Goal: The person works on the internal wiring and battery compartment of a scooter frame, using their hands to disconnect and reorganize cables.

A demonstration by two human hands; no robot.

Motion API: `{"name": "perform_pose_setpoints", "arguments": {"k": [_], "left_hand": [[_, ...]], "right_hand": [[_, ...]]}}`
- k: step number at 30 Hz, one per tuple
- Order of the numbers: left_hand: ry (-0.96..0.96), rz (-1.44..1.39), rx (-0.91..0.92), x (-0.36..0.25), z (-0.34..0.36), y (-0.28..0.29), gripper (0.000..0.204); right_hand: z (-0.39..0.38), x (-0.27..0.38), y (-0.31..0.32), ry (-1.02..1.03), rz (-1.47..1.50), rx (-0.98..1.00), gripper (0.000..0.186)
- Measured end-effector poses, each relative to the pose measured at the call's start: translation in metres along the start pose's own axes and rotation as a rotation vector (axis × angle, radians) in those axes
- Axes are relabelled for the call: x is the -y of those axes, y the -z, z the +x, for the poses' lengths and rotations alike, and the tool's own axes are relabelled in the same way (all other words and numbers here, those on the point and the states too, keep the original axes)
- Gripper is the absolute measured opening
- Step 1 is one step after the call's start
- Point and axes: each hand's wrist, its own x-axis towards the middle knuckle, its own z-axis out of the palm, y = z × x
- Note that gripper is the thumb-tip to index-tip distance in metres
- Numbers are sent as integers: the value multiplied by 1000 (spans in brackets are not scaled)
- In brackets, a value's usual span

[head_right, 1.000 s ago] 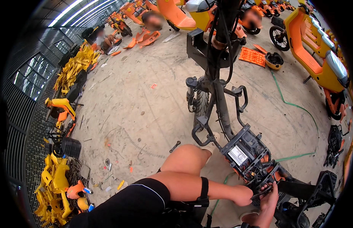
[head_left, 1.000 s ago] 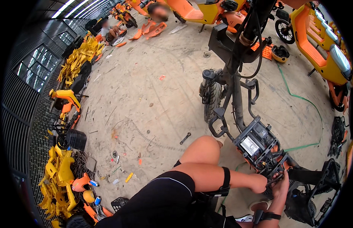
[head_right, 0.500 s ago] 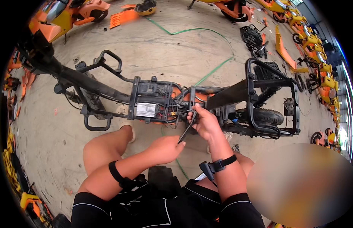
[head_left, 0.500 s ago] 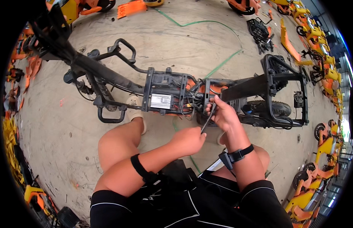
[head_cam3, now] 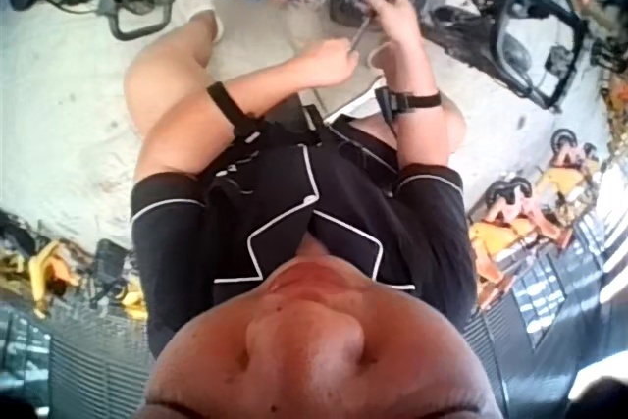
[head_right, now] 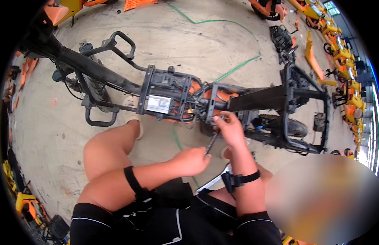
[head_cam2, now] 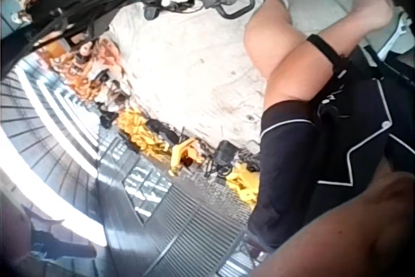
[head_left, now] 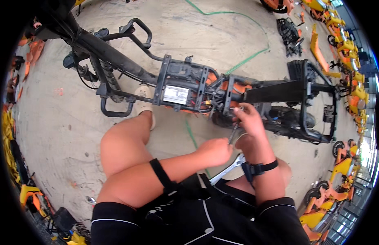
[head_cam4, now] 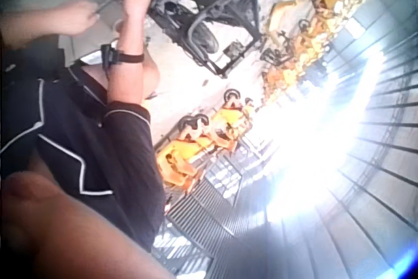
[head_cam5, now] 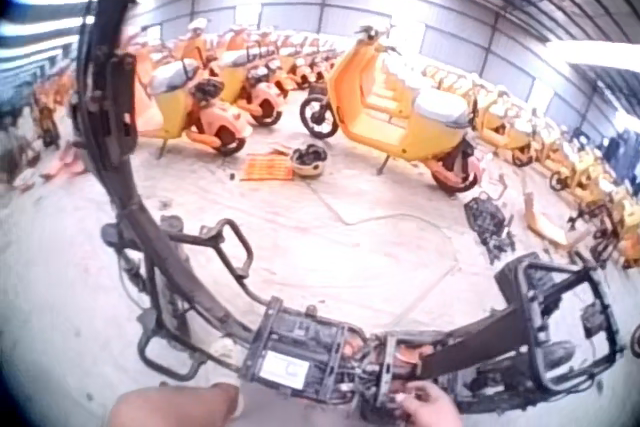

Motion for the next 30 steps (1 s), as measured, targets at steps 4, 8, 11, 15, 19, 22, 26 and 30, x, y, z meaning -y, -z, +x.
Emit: {"name": "perform_pose_setpoints", "arguments": {"k": [4, 8, 11, 15, 19, 22, 26, 30], "left_hand": [[83, 6, 75, -6, -5, 6, 42], [125, 87, 214, -6, -3, 16, 42], [103, 196, 213, -4, -3, 18, 37], [35, 302, 161, 2, -5, 27, 31], [45, 401, 82, 6, -3, 30, 27], [79, 442, 61, 6, -5, 38, 25], [117, 455, 65, 10, -5, 48, 24], [109, 499, 47, 12, -7, 55, 23]], "right_hand": [[10, -6, -3, 32, -1, 22, 42], [25, -26, -1, 109, -186, 2, 41], [34, -38, -1, 33, -206, -9, 43], [34, -33, -4, -62, -190, -4, 45], [29, -22, -12, -87, -165, 8, 47], [28, -20, -14, -83, -189, -24, 46], [25, -17, -19, -105, -190, -29, 45], [26, -14, -20, -145, -198, -19, 46]]}}
